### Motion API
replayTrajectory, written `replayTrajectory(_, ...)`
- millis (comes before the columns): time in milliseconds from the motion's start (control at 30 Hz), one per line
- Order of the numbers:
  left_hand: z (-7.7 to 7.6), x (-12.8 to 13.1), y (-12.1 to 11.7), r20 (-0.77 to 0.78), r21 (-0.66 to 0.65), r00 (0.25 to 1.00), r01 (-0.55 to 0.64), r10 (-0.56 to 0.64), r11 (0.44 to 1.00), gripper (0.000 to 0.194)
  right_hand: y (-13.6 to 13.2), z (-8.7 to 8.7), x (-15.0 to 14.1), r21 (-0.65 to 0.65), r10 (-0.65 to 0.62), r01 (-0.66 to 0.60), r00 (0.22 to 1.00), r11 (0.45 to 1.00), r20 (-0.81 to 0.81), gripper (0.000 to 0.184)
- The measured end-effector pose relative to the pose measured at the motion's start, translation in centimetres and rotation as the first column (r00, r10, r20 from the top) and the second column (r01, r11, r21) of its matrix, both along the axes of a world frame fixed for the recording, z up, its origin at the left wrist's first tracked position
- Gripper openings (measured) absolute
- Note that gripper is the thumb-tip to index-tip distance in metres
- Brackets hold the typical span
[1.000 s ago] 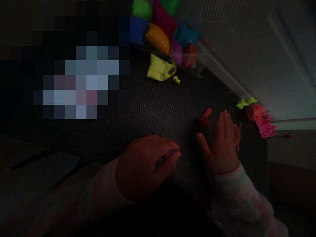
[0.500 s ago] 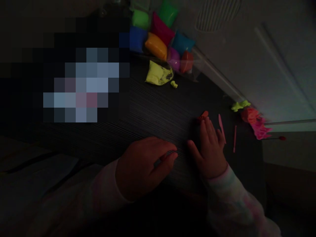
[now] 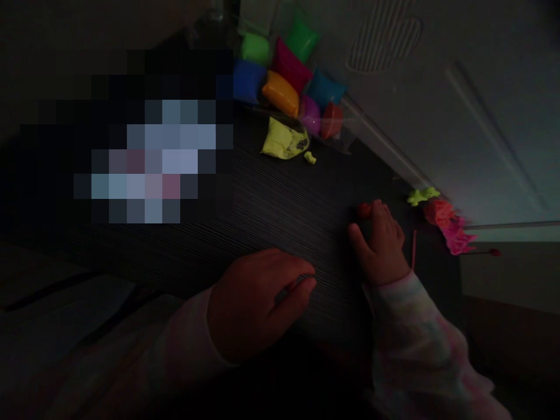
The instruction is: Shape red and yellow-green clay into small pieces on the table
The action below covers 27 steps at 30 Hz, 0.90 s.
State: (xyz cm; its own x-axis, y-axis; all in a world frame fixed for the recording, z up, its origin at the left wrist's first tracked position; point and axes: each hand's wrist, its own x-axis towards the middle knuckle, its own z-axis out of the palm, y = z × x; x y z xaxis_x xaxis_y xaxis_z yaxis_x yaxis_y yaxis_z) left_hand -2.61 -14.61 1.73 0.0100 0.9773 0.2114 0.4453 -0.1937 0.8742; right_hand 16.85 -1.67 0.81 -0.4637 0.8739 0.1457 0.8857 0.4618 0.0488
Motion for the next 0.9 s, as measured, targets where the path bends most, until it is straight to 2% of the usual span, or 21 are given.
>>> replayTrajectory(400, 0.0, 0.0, 0.0, 0.011, -0.015, 1.000, 0.014, -0.014, 1.000, 0.017, 2.9, -1.1, 0.7, 0.051, -0.059, 0.064, 0.994, 0.997, -0.089, 0.057)
replayTrajectory(600, 0.0, -0.1, 0.0, 0.024, -0.043, 1.000, 0.005, -0.004, 0.999, 0.017, 3.6, -0.6, 0.5, 0.088, -0.025, 0.044, 0.978, 0.995, -0.207, 0.041)
replayTrajectory(667, 0.0, -0.2, 0.0, 0.045, -0.048, 0.999, -0.002, 0.004, 0.999, 0.017, 3.2, -0.1, 0.4, 0.044, 0.023, -0.009, 0.939, 0.999, -0.343, 0.039)
replayTrajectory(767, 0.2, -0.2, 0.2, 0.099, -0.098, 0.995, 0.000, 0.010, 0.995, 0.017, 1.7, 0.5, 0.2, -0.117, 0.027, -0.120, 0.802, 0.986, -0.597, 0.038)
replayTrajectory(900, 0.7, 0.0, 1.1, 0.243, -0.272, 0.965, -0.028, 0.097, 0.962, 0.020, -1.0, 0.7, -0.7, -0.337, -0.068, -0.331, 0.618, 0.881, -0.784, 0.040)
